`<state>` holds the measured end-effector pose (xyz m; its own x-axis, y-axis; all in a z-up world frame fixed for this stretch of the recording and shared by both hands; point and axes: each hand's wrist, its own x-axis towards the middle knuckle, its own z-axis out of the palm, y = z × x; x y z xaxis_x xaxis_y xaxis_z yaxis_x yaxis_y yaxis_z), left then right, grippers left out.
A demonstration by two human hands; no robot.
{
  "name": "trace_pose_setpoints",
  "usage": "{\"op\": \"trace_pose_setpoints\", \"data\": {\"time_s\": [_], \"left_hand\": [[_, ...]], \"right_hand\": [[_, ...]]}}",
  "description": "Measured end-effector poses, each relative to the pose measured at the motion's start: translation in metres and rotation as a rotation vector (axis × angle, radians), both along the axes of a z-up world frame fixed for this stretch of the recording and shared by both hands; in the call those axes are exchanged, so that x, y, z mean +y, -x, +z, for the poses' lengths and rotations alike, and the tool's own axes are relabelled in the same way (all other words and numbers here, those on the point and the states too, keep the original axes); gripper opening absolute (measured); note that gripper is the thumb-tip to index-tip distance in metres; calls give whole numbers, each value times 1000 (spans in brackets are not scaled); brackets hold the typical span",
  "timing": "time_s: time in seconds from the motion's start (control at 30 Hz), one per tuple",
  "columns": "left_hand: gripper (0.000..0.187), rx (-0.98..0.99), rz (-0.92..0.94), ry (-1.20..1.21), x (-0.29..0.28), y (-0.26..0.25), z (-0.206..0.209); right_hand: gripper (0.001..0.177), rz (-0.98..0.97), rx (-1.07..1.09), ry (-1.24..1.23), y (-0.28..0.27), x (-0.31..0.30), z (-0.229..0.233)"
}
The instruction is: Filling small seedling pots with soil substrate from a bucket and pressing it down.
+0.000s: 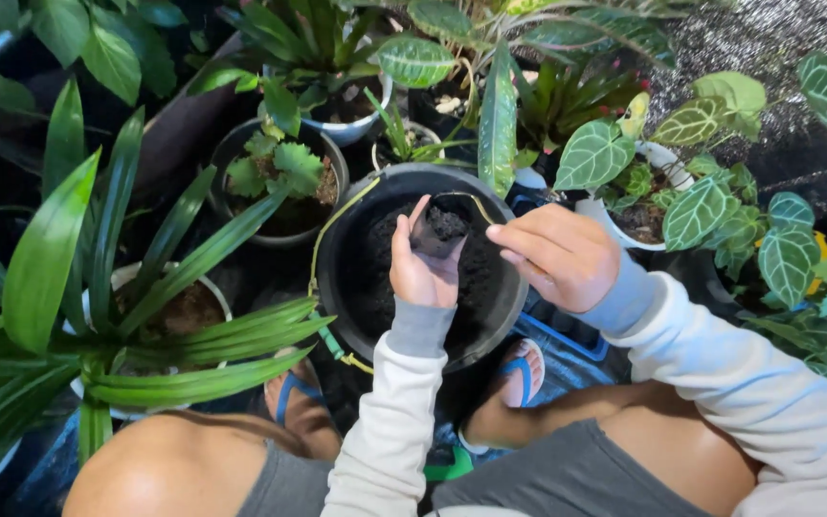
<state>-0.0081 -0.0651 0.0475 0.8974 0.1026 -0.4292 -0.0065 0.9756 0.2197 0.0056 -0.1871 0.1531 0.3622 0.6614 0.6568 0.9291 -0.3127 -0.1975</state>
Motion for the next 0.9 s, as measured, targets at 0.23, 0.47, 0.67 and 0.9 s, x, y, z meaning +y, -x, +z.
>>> {"op": "trace_pose_setpoints", "data": {"time_s": [0.23,0.47,0.67,0.9], "left_hand": [[48,-18,31,25,5,-4,-17],[46,-23,23,21,6,-2,-21],[50,-46,37,25,7,-4,-24],[51,-34,8,1,5,-1,-17]], "right_hand": [[17,58,-100,74,8,-1,19],[25,165,-123,128,11,13,20],[20,141,-181,123,12,4,23],[26,130,-178,125,12,7,22]]}}
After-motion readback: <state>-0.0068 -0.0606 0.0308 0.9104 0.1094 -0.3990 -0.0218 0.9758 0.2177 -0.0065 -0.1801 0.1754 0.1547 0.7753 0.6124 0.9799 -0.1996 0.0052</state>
